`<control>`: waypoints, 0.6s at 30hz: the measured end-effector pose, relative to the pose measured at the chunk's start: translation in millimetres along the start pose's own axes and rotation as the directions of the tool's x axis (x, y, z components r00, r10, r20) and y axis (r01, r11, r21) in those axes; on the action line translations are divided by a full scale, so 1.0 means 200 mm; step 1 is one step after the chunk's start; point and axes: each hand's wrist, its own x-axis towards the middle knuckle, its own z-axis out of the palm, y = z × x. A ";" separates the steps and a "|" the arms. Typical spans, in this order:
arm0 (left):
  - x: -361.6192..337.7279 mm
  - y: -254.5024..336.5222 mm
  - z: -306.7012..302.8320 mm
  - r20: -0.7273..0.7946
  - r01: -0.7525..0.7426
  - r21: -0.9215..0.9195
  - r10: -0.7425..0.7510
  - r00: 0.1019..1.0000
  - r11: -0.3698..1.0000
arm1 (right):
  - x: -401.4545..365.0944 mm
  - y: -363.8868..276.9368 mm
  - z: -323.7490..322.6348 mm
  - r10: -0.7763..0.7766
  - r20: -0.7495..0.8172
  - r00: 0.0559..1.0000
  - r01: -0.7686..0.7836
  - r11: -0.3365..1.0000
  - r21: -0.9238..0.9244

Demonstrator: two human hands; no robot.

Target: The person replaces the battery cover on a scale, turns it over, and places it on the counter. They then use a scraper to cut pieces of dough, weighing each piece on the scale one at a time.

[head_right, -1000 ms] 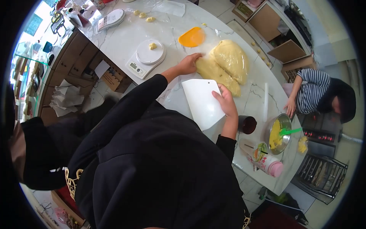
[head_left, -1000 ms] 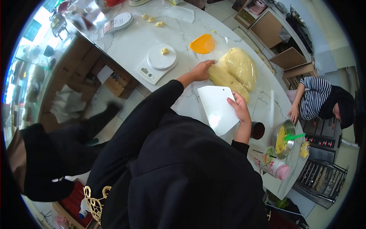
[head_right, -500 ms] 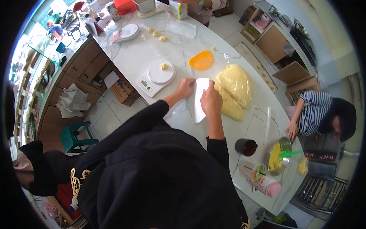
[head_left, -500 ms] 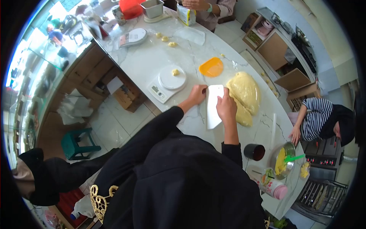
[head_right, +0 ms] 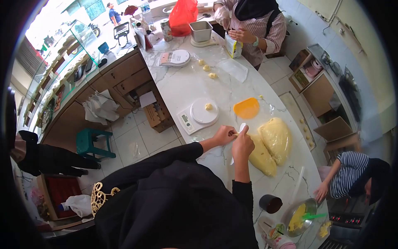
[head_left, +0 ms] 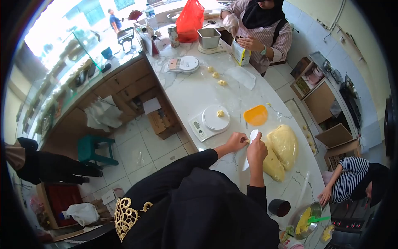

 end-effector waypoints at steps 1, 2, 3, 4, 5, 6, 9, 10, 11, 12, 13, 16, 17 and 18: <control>0.00 0.00 -0.01 -0.003 0.001 0.010 -0.001 1.000 1.000 | 0.01 0.00 0.02 -0.005 0.000 1.000 0.005 1.000 0.009; 0.00 0.00 -0.02 -0.010 0.012 0.014 -0.012 1.000 1.000 | 0.04 0.00 0.06 0.014 0.010 1.000 -0.015 0.998 0.056; 0.00 0.00 -0.03 -0.017 0.026 0.013 -0.026 1.000 1.000 | 0.05 0.00 0.06 0.034 0.024 0.999 -0.036 0.995 0.098; 0.00 0.01 -0.02 -0.022 0.041 0.009 -0.041 0.999 0.999 | 0.05 0.00 0.06 0.032 0.028 0.999 -0.035 0.994 0.099; 0.01 0.01 -0.02 -0.018 0.044 0.009 -0.044 0.999 0.999 | 0.06 0.01 0.06 0.032 0.039 0.999 -0.035 0.995 0.097; 0.01 0.02 -0.02 -0.013 0.059 0.013 -0.058 0.998 0.998 | 0.05 0.02 0.06 0.036 0.056 0.998 -0.041 0.995 0.095; 0.00 0.02 -0.04 -0.042 0.129 -0.018 -0.130 0.991 0.991 | 0.12 0.10 0.09 0.113 0.095 0.989 -0.127 0.978 0.167; 0.02 0.04 -0.06 -0.083 0.175 -0.061 -0.180 0.980 0.983 | 0.12 0.16 0.12 0.111 0.084 0.990 -0.124 0.977 0.171; 0.02 0.06 -0.09 -0.125 0.196 -0.058 -0.202 0.971 0.979 | 0.09 0.23 0.18 0.075 -0.001 0.997 -0.070 0.940 0.335; 0.03 0.11 -0.15 -0.129 0.177 -0.055 -0.183 0.975 0.983 | 0.05 0.30 0.23 0.049 -0.094 0.994 0.002 0.876 0.483; 0.04 0.15 -0.21 -0.200 0.038 -0.038 -0.044 0.979 0.999 | 0.01 0.34 0.28 0.064 -0.154 0.986 0.041 0.802 0.595; 0.05 0.20 -0.45 -0.301 -0.110 0.098 0.135 0.944 0.989 | -0.16 0.41 0.30 0.176 -0.194 0.965 0.032 0.656 0.754; 0.07 0.19 -0.53 -0.330 -0.099 0.200 0.162 0.930 0.975 | -0.22 0.42 0.31 0.175 -0.198 0.964 0.033 0.661 0.750; 0.08 0.16 -0.61 -0.357 -0.091 0.299 0.199 0.913 0.950 | -0.25 0.43 0.32 0.191 -0.271 0.944 0.084 0.653 0.752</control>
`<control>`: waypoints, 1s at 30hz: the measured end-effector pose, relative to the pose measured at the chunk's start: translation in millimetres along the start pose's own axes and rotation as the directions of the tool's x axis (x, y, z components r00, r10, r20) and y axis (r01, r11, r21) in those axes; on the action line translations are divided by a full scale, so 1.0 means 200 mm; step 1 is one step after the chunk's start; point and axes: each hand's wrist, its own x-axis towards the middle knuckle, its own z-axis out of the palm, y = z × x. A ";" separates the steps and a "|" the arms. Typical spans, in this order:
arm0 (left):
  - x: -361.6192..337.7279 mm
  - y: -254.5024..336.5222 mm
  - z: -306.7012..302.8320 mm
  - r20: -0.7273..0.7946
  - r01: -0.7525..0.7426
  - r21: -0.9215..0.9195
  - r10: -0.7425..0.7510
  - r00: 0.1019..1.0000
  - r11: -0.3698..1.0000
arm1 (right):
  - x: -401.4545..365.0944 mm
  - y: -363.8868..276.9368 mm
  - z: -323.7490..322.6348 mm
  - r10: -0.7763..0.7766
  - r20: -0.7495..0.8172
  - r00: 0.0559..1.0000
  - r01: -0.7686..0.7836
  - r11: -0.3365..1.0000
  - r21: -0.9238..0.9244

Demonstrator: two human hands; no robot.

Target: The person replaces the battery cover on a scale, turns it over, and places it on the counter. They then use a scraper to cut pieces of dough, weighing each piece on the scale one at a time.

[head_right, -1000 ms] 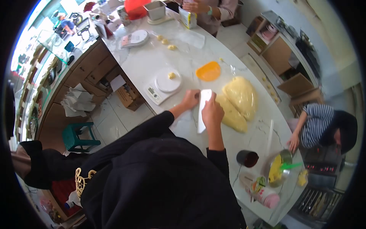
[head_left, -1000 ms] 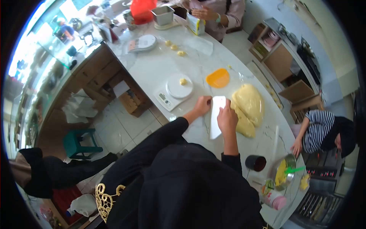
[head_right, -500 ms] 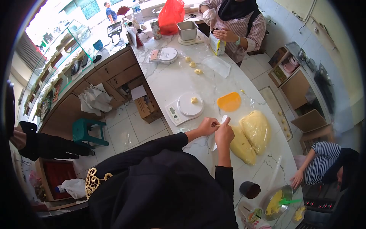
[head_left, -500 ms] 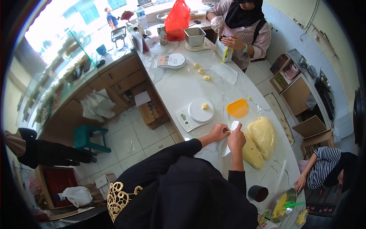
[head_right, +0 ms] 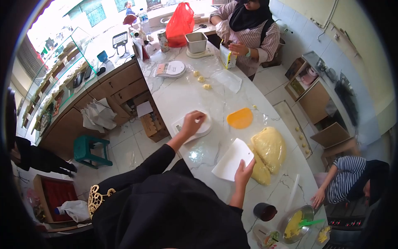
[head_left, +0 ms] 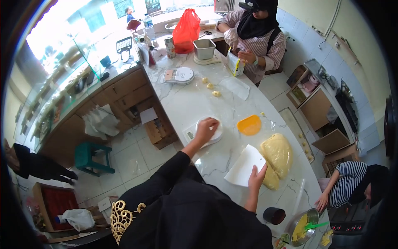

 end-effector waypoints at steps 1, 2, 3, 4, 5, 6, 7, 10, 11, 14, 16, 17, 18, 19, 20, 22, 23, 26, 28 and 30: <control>0.01 -0.07 -0.04 0.041 -0.001 0.098 -0.003 0.999 0.995 | -0.01 0.01 -0.02 -0.058 -0.066 0.996 0.059 0.998 0.023; 0.02 -0.12 -0.07 0.074 -0.012 0.198 -0.002 0.997 0.980 | -0.02 -0.01 -0.04 -0.065 -0.061 0.996 0.065 0.998 0.010; 0.03 -0.10 -0.09 0.098 0.029 0.241 -0.054 0.994 0.970 | -0.04 -0.04 -0.06 -0.073 -0.058 0.996 0.073 0.997 0.000; 0.02 -0.08 -0.10 0.123 0.069 0.284 -0.108 0.986 0.956 | -0.05 -0.03 -0.08 -0.051 -0.042 0.998 0.052 0.999 0.006; 0.02 -0.07 -0.10 0.127 0.046 0.268 -0.083 0.988 0.962 | -0.06 -0.02 -0.10 -0.026 -0.026 0.999 0.026 1.000 0.009; 0.02 -0.08 -0.09 0.133 0.027 0.249 -0.061 0.989 0.968 | -0.05 -0.04 -0.12 -0.047 -0.045 0.998 0.048 0.999 0.005; 0.01 -0.10 -0.09 0.129 0.016 0.232 -0.047 0.991 0.972 | -0.06 -0.06 -0.14 -0.002 -0.025 1.000 0.002 1.000 0.020; 0.04 -0.14 -0.05 0.133 -0.090 0.257 0.057 0.989 0.962 | -0.05 -0.03 -0.17 0.051 -0.011 0.999 -0.050 0.997 0.061; 0.04 -0.15 -0.04 0.150 -0.101 0.257 0.064 0.987 0.961 | -0.05 -0.02 -0.18 0.072 0.005 0.997 -0.072 0.992 0.099; 0.04 -0.12 -0.05 0.209 -0.127 0.282 0.068 0.975 0.951 | -0.05 -0.08 -0.21 0.014 -0.024 1.000 -0.015 1.000 -0.015; 0.02 -0.08 -0.05 0.239 -0.138 0.305 0.065 0.969 0.942 | -0.06 -0.05 -0.23 0.020 0.000 1.000 -0.020 1.000 -0.023; 0.03 -0.06 -0.05 0.202 -0.096 0.280 0.039 0.979 0.955 | -0.04 -0.04 -0.22 0.014 0.017 1.000 -0.013 1.000 -0.019; 0.04 -0.03 -0.06 0.168 -0.054 0.257 0.011 0.986 0.965 | -0.04 -0.06 -0.21 0.013 0.028 1.000 -0.012 1.000 -0.009; 0.05 0.02 -0.07 0.193 0.008 0.248 -0.058 0.979 0.969 | -0.05 -0.09 -0.21 -0.005 0.026 1.000 0.005 1.000 -0.011; 0.07 0.02 -0.07 0.199 0.000 0.261 -0.054 0.978 0.965 | -0.05 -0.10 -0.21 -0.022 0.016 1.000 0.022 1.000 -0.011; 0.09 -0.05 -0.06 0.333 -0.183 0.282 0.083 0.939 0.942 | -0.07 -0.11 -0.19 -0.034 0.009 0.999 0.034 0.999 -0.022; 0.10 -0.16 -0.05 0.438 -0.285 0.317 0.127 0.890 0.905 | -0.08 -0.11 -0.18 -0.028 0.018 0.999 0.028 1.000 -0.004; 0.09 -0.14 -0.04 0.380 -0.197 0.309 0.069 0.922 0.931 | -0.08 -0.13 -0.17 -0.007 0.030 1.000 0.005 0.998 0.066; 0.09 -0.09 -0.05 0.343 -0.163 0.293 0.055 0.938 0.942 | -0.11 -0.12 -0.17 0.009 0.055 0.998 -0.015 0.994 0.108; 0.07 -0.05 -0.07 0.291 -0.115 0.282 0.030 0.956 0.953 | -0.11 -0.11 -0.16 -0.030 0.031 0.999 0.029 0.999 0.038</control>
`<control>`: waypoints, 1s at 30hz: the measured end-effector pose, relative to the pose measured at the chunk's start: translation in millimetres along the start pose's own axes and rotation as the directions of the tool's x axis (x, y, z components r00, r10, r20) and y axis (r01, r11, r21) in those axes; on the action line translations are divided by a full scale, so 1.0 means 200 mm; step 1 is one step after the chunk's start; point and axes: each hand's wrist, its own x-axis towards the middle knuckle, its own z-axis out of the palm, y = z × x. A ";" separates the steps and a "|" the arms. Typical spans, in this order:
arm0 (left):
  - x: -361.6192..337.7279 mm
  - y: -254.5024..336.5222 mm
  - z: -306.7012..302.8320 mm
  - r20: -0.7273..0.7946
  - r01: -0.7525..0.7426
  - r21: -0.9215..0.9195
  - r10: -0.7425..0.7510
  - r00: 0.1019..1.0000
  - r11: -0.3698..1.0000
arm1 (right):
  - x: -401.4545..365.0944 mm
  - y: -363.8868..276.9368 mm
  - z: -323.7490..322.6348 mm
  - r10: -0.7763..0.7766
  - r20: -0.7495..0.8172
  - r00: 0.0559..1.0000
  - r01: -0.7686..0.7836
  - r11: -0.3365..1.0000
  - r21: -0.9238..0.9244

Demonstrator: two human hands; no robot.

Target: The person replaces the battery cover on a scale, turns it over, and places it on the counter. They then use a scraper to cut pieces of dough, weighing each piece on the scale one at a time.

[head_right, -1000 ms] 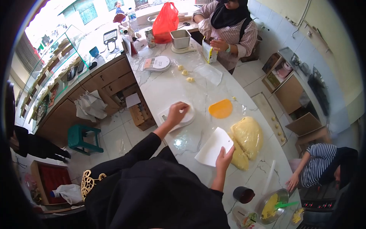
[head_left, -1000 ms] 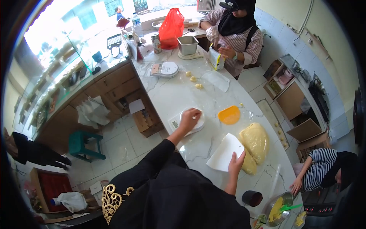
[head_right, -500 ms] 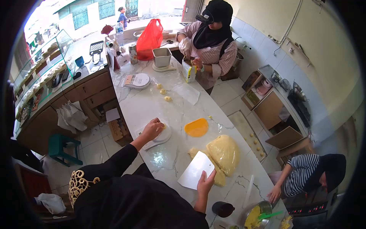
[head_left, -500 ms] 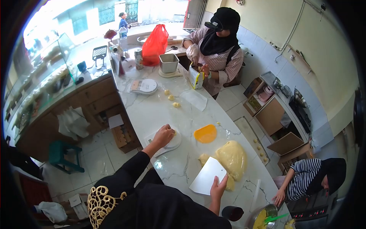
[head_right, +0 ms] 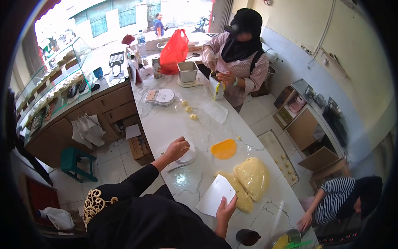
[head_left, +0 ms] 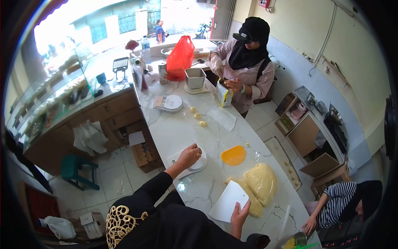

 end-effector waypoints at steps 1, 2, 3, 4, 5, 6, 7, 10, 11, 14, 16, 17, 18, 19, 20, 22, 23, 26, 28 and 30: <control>-0.02 0.03 -0.01 -0.026 0.088 -0.041 -0.089 0.996 0.995 | 0.00 0.01 0.01 -0.014 0.014 1.000 0.014 1.000 -0.001; -0.03 0.04 -0.01 -0.045 0.173 -0.089 -0.178 0.983 0.981 | 0.00 0.03 0.01 -0.007 0.014 1.000 0.007 1.000 0.003; -0.04 0.03 0.01 -0.049 0.182 -0.095 -0.188 0.981 0.979 | -0.01 0.04 0.00 0.008 0.010 1.000 -0.008 1.000 0.005; -0.05 0.01 0.02 -0.008 0.245 -0.050 -0.246 0.969 0.968 | -0.01 0.04 -0.01 0.008 0.015 1.000 -0.008 1.000 0.002; -0.04 -0.01 0.02 0.032 0.300 0.003 -0.300 0.953 0.954 | 0.00 0.04 -0.01 0.016 0.031 0.999 -0.016 1.000 -0.003; -0.05 -0.01 0.01 0.038 0.300 0.006 -0.300 0.953 0.954 | 0.00 0.04 -0.01 0.030 0.046 0.999 -0.030 1.000 -0.009; -0.05 0.00 0.01 -0.042 0.212 0.102 -0.208 0.977 0.972 | 0.00 0.04 -0.01 0.037 0.044 0.998 -0.037 0.999 -0.009; -0.04 0.16 -0.03 -0.222 0.080 0.212 -0.031 0.974 0.974 | 0.00 0.04 -0.02 0.015 0.019 1.000 -0.015 1.000 -0.010; -0.03 0.22 -0.03 -0.339 0.035 0.227 0.045 0.940 0.973 | 0.00 0.04 -0.02 0.024 0.024 0.999 -0.024 1.000 -0.013; -0.09 0.28 0.09 0.020 -0.052 -0.104 0.055 0.998 0.993 | -0.01 0.05 -0.02 0.027 0.019 0.999 -0.027 1.000 -0.011; -0.14 0.33 0.24 0.417 0.071 -0.076 -0.033 0.908 0.995 | -0.02 0.05 -0.02 0.018 0.021 1.000 -0.018 1.000 -0.006; -0.20 0.34 0.36 0.427 -0.011 -0.036 0.026 0.904 0.999 | -0.03 0.05 -0.02 0.017 0.019 1.000 -0.017 1.000 0.000; -0.23 0.34 0.44 0.438 -0.100 0.005 0.088 0.895 0.995 | -0.02 0.04 -0.01 0.013 0.013 1.000 -0.013 1.000 0.010; -0.23 0.37 0.48 0.442 -0.097 0.007 0.084 0.893 0.995 | -0.03 0.02 -0.01 0.018 0.015 1.000 -0.018 1.000 0.011; -0.24 0.39 0.52 0.360 -0.162 -0.007 0.153 0.920 0.987 | -0.03 -0.01 -0.02 0.007 0.005 1.000 -0.007 1.000 -0.022; -0.23 0.43 0.61 0.279 -0.223 -0.025 0.221 0.934 0.974 | -0.03 -0.04 -0.02 0.004 -0.004 1.000 -0.005 0.998 -0.063; -0.20 0.44 0.65 0.233 -0.205 -0.067 0.215 0.948 0.976 | -0.03 -0.05 -0.03 0.050 0.025 0.998 -0.050 0.998 -0.026; -0.15 0.43 0.76 0.237 -0.132 -0.196 0.178 0.955 0.972 | -0.06 0.01 -0.06 0.090 0.060 0.994 -0.090 0.996 -0.006; -0.10 0.43 0.74 0.281 -0.088 -0.259 0.162 0.946 0.962 | -0.05 -0.01 -0.05 0.071 0.059 0.996 -0.071 0.997 0.003; -0.08 0.44 0.73 0.390 -0.012 -0.363 0.164 0.906 0.932 | -0.05 -0.04 -0.07 0.063 0.068 0.996 -0.062 0.998 -0.019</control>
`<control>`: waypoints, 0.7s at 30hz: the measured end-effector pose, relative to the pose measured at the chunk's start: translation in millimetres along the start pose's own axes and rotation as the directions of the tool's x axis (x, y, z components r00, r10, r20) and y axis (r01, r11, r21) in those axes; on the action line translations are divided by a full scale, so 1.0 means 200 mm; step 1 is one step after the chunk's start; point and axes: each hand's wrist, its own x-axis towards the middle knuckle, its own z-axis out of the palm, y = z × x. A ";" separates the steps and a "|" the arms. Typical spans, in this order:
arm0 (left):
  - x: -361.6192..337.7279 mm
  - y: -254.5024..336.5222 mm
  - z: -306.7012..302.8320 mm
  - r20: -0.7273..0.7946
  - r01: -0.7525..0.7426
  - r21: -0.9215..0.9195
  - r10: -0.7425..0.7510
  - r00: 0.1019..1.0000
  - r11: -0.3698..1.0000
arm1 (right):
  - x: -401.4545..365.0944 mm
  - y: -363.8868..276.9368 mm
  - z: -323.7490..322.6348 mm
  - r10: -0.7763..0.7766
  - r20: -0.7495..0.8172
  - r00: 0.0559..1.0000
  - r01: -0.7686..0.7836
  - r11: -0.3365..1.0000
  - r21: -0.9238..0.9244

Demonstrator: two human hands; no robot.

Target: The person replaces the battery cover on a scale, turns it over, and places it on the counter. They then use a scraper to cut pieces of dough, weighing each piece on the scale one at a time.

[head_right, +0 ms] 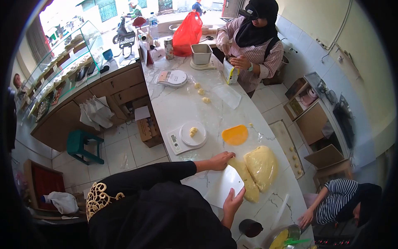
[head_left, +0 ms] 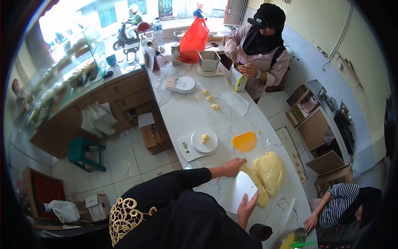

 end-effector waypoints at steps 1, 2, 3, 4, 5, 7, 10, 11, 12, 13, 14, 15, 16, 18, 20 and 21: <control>-0.01 0.00 -0.01 0.001 0.004 -0.001 -0.004 1.000 1.000 | 0.00 0.01 0.00 0.003 0.003 1.000 -0.003 1.000 0.000; -0.01 0.01 -0.02 -0.044 -0.014 0.008 0.015 0.999 1.000 | 0.01 0.02 0.00 -0.014 0.004 1.000 0.014 1.000 -0.005; 0.00 0.01 -0.01 -0.084 -0.034 0.014 0.035 0.996 0.999 | 0.01 0.03 0.00 -0.025 0.000 1.000 0.025 1.000 -0.014; 0.01 0.00 -0.02 -0.072 -0.040 0.005 0.040 0.997 0.999 | 0.01 0.02 0.00 -0.016 -0.009 1.000 0.016 1.000 -0.022; 0.02 -0.03 -0.03 0.009 0.020 0.078 -0.020 1.000 0.997 | 0.01 0.01 0.01 -0.001 -0.007 1.000 0.001 1.000 -0.011; 0.01 -0.02 -0.04 0.097 0.054 0.148 -0.069 0.993 0.987 | 0.02 0.02 0.02 -0.040 -0.042 0.998 0.038 0.999 -0.035; -0.05 -0.02 -0.07 0.010 0.143 0.116 -0.145 0.989 0.983 | 0.03 -0.01 0.02 0.008 -0.008 1.000 -0.008 1.000 0.022; -0.07 -0.02 -0.07 -0.025 0.134 0.121 -0.132 0.991 0.983 | 0.04 0.00 0.03 -0.020 -0.019 1.000 0.021 0.999 0.028; -0.08 -0.02 -0.08 -0.060 0.128 0.128 -0.121 0.991 0.983 | 0.04 0.00 0.04 -0.019 -0.019 1.000 0.020 0.999 0.028; -0.09 -0.02 -0.07 -0.058 0.130 0.128 -0.124 0.991 0.983 | 0.04 0.00 0.05 -0.030 -0.010 1.000 0.030 0.999 0.015; -0.10 -0.03 -0.08 -0.105 0.064 0.057 -0.058 0.993 0.996 | 0.05 0.00 0.06 -0.044 -0.001 0.999 0.044 0.999 0.004; -0.11 -0.04 -0.08 -0.155 -0.005 -0.013 0.002 0.988 1.000 | 0.06 -0.02 0.07 -0.040 0.000 0.999 0.040 0.999 0.004; -0.11 -0.05 -0.08 -0.152 -0.003 -0.015 0.001 0.988 1.000 | 0.07 -0.05 0.08 -0.052 0.008 0.999 0.052 0.999 -0.016; -0.12 -0.07 -0.09 -0.056 0.027 -0.015 -0.028 0.998 1.000 | 0.10 -0.09 0.11 -0.055 0.018 0.998 0.056 0.998 -0.040; -0.16 -0.02 -0.13 -0.103 -0.003 -0.095 -0.006 0.995 0.995 | 0.11 -0.09 0.14 -0.080 -0.023 0.997 0.076 0.984 -0.161; -0.18 0.01 -0.14 -0.102 0.087 -0.224 -0.112 0.988 0.971 | 0.12 -0.10 0.15 -0.080 -0.017 0.997 0.074 0.968 -0.238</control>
